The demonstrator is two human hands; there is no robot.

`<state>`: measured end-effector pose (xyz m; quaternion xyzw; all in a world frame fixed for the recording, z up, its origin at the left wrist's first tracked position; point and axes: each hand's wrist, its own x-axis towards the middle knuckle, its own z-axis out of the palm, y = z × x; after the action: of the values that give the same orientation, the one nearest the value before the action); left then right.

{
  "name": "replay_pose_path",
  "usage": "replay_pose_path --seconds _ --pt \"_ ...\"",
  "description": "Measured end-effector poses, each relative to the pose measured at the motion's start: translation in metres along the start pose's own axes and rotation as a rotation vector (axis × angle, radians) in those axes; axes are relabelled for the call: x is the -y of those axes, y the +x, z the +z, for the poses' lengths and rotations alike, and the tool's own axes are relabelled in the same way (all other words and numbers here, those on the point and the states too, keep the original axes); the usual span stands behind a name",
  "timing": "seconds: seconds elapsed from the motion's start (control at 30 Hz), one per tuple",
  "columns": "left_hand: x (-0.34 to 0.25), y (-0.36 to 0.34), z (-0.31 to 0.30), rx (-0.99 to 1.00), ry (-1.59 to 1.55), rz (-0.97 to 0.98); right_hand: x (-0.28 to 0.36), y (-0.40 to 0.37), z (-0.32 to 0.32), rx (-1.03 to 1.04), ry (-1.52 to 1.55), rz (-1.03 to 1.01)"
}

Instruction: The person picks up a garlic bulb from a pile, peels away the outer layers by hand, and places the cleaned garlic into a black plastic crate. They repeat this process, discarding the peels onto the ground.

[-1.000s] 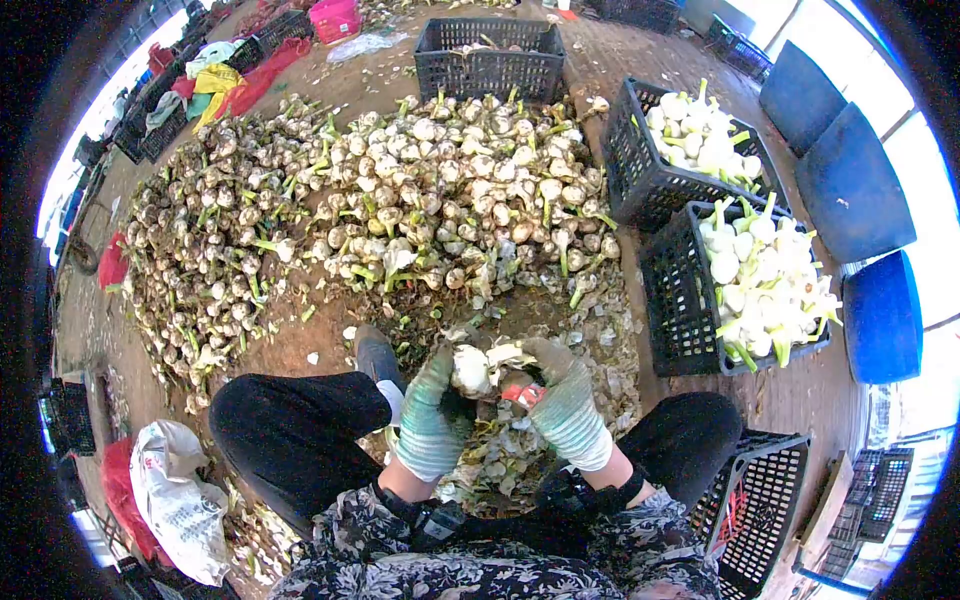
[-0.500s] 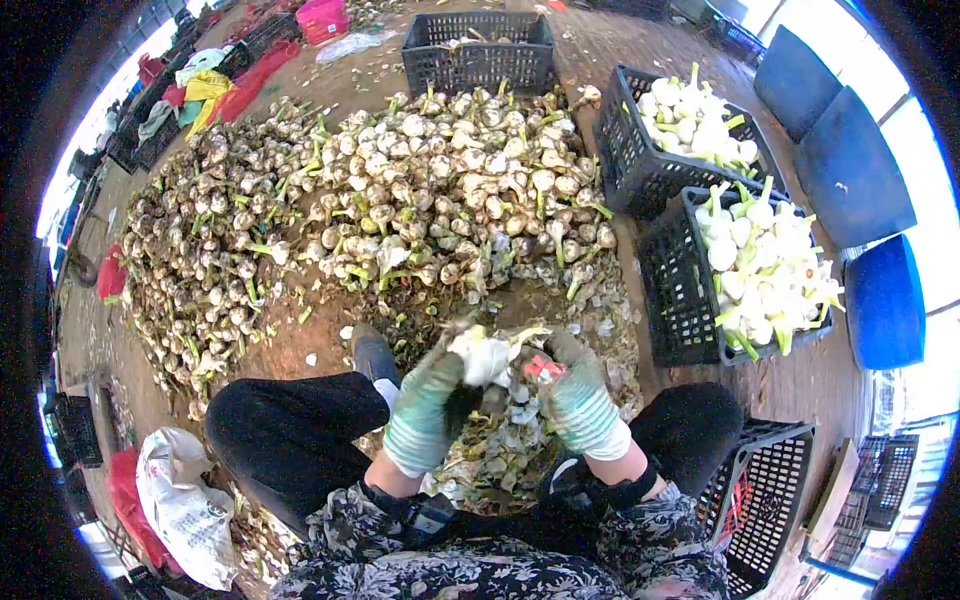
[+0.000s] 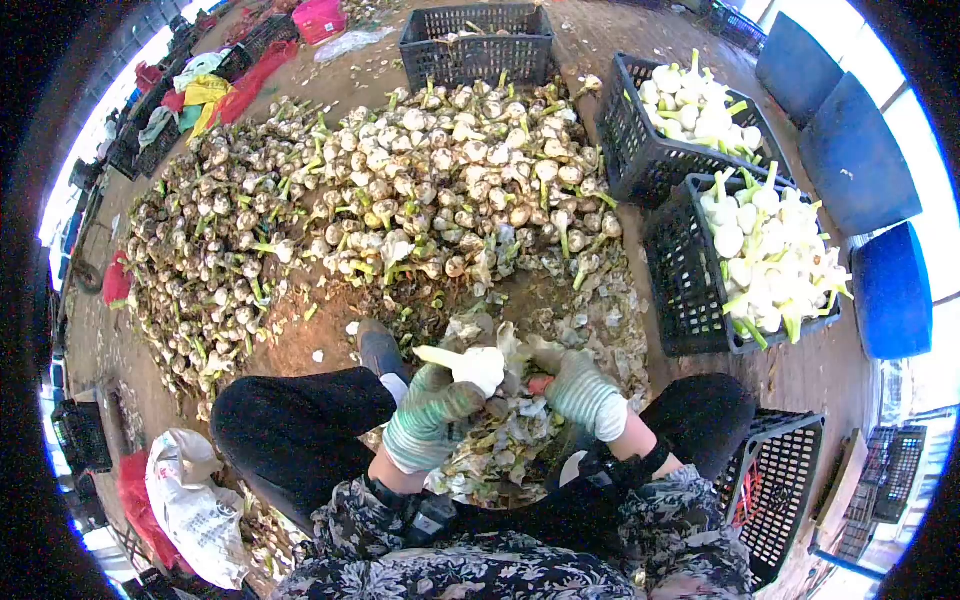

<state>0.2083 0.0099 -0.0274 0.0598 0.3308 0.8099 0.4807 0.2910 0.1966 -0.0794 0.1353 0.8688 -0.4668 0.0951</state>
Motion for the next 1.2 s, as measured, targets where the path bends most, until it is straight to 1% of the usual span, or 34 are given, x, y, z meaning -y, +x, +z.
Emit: replay_pose_path --seconds 0.03,0.1,0.13,0.17,0.23,0.27,0.3,0.33,0.37,0.4,0.43,0.5,0.53,0.57,0.63,0.67,0.7,0.77,0.8,0.83,0.9,0.93,0.97,1.03,1.07,1.1,1.17,1.2 --pt "-0.003 0.001 0.002 0.003 0.003 0.000 0.006 0.004 -0.010 -0.003 0.001 -0.001" --pt "-0.005 0.002 0.005 -0.051 0.104 0.077 0.009 0.010 -0.028 0.267 -0.470 0.094" --pt "-0.003 0.005 0.001 -0.093 0.328 0.190 0.006 0.003 -0.029 0.148 -0.139 0.015" --pt "-0.004 0.006 -0.002 -0.091 0.326 0.186 0.004 0.003 -0.029 0.147 -0.138 0.020" --pt "-0.005 0.008 -0.005 -0.075 0.498 0.188 0.007 0.005 -0.031 0.007 0.375 -0.088" --pt "-0.006 0.008 -0.002 -0.066 0.508 0.173 0.029 0.002 -0.038 0.008 0.465 -0.104" --pt "-0.003 0.009 -0.004 -0.062 0.509 0.167 0.028 0.007 -0.035 0.003 0.468 -0.100" --pt "0.002 0.009 -0.007 -0.046 0.550 0.183 0.023 0.012 -0.030 0.004 0.266 -0.250" --pt "0.004 0.009 -0.007 -0.031 0.590 0.202 0.039 0.016 -0.028 0.006 0.061 -0.397" --pt "0.001 0.003 -0.004 -0.042 0.378 0.065 0.057 0.001 -0.034 -0.089 -0.097 -0.340" --pt "-0.002 0.002 -0.002 -0.041 0.379 0.063 0.065 -0.003 -0.040 -0.091 -0.096 -0.339" --pt "-0.007 0.002 0.001 -0.004 0.233 -0.018 0.073 -0.001 -0.049 0.134 0.509 0.008" --pt "-0.007 0.002 0.001 0.006 0.170 -0.002 0.067 0.002 -0.047 0.065 0.620 -0.101" --pt "-0.008 0.002 0.001 0.004 0.169 -0.001 0.061 0.000 -0.050 0.067 0.620 -0.101" --pt "-0.009 0.003 0.004 -0.049 0.251 0.009 0.059 -0.006 -0.056 0.068 0.233 -0.266" --pt "-0.010 0.003 0.009 -0.060 0.257 0.038 0.042 0.006 -0.045 0.073 0.081 -0.496" --pt "-0.009 0.004 0.009 -0.058 0.258 0.037 0.037 0.004 -0.044 0.071 0.082 -0.496" --pt "-0.008 0.006 0.007 -0.169 0.226 -0.004 0.041 -0.002 -0.040 -0.012 0.081 -0.292" --pt "-0.009 0.005 0.009 -0.207 0.246 0.012 0.047 -0.007 -0.038 -0.023 0.198 -0.151" --pt "-0.005 0.006 0.008 -0.209 0.243 0.017 0.061 -0.013 -0.037 -0.019 0.195 -0.153" --pt "0.007 0.009 0.003 -0.237 0.420 0.145 0.085 -0.025 -0.031 -0.363 -0.088 -0.239" --pt "0.003 0.008 0.008 -0.260 0.436 0.146 0.084 -0.021 -0.029 -0.303 -0.015 -0.141" --pt "0.001 0.006 0.009 -0.259 0.439 0.144 0.080 -0.017 -0.032 -0.305 -0.012 -0.140" --pt "-0.005 0.001 0.008 -0.115 0.204 0.022 0.068 -0.010 -0.044 -0.345 0.019 -0.014" --pt "-0.008 -0.001 0.012 -0.103 0.155 -0.014 0.045 0.000 -0.046 -0.373 0.292 0.109" --pt "-0.010 0.002 0.011 -0.095 0.158 -0.009 0.019 0.003 -0.044 -0.385 0.326 0.104" --pt "-0.009 0.002 0.008 -0.142 0.007 -0.071 0.031 -0.001 -0.046 -0.173 0.407 0.054" --pt "-0.010 0.002 0.008 -0.130 0.012 -0.076 0.036 -0.004 -0.043 -0.170 0.407 0.056"
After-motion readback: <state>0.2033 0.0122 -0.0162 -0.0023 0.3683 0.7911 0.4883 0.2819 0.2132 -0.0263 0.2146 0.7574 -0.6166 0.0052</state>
